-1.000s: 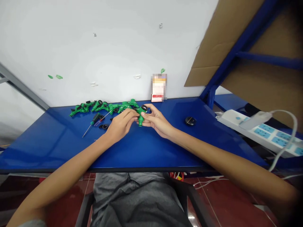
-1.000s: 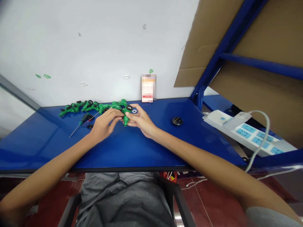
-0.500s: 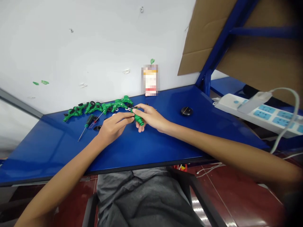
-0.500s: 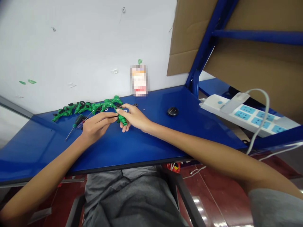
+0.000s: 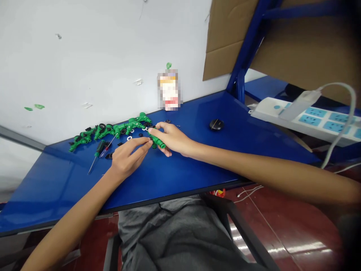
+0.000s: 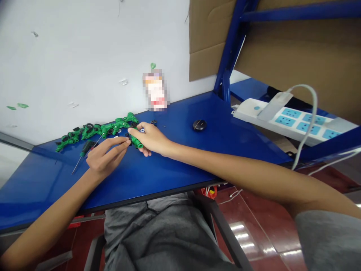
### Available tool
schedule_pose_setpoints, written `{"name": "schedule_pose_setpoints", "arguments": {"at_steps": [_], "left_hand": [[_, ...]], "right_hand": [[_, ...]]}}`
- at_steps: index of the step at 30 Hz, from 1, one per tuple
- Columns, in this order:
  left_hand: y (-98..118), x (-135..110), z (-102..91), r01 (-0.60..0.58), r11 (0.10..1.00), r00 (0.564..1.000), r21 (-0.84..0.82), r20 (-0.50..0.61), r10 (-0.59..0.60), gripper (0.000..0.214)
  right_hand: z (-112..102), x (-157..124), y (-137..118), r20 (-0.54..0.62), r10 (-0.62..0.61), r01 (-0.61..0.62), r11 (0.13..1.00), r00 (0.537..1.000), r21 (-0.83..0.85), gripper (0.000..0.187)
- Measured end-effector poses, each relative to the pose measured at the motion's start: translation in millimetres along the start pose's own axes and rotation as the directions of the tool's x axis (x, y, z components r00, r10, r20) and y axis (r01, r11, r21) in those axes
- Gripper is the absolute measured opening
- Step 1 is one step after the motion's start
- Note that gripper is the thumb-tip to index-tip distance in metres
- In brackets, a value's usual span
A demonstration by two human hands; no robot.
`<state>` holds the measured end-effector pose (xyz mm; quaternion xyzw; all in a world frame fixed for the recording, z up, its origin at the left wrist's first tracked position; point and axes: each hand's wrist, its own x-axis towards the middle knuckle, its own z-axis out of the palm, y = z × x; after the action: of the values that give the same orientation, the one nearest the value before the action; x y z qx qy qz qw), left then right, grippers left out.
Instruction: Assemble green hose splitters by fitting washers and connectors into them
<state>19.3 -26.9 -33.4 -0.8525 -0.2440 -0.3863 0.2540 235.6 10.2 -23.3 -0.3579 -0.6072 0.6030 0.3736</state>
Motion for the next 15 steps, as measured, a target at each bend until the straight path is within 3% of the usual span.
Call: {"name": "schedule_pose_setpoints", "arguments": {"at_steps": [5, 9, 12, 15], "left_hand": [[3, 0, -1.1, 0.023, 0.999, 0.999, -0.034, 0.035, -0.022, 0.027], [9, 11, -1.8, 0.184, 0.963, 0.982, -0.196, 0.008, -0.186, 0.011], [13, 19, 0.2, 0.363, 0.846, 0.927, -0.390, 0.060, -0.370, 0.006], [12, 21, 6.2, 0.549, 0.619, 0.804, -0.563, 0.153, -0.574, 0.008]], "right_hand": [[2, -3, -3, -0.045, 0.001, -0.003, 0.999, 0.999, -0.053, 0.038], [4, -7, -6, -0.144, -0.060, 0.038, 0.988, 0.988, -0.149, 0.035], [4, -10, -6, -0.202, -0.153, 0.115, 0.975, 0.967, -0.191, 0.031], [4, -13, -3, -0.216, -0.252, 0.184, 0.939, 0.943, -0.292, 0.028]]}}
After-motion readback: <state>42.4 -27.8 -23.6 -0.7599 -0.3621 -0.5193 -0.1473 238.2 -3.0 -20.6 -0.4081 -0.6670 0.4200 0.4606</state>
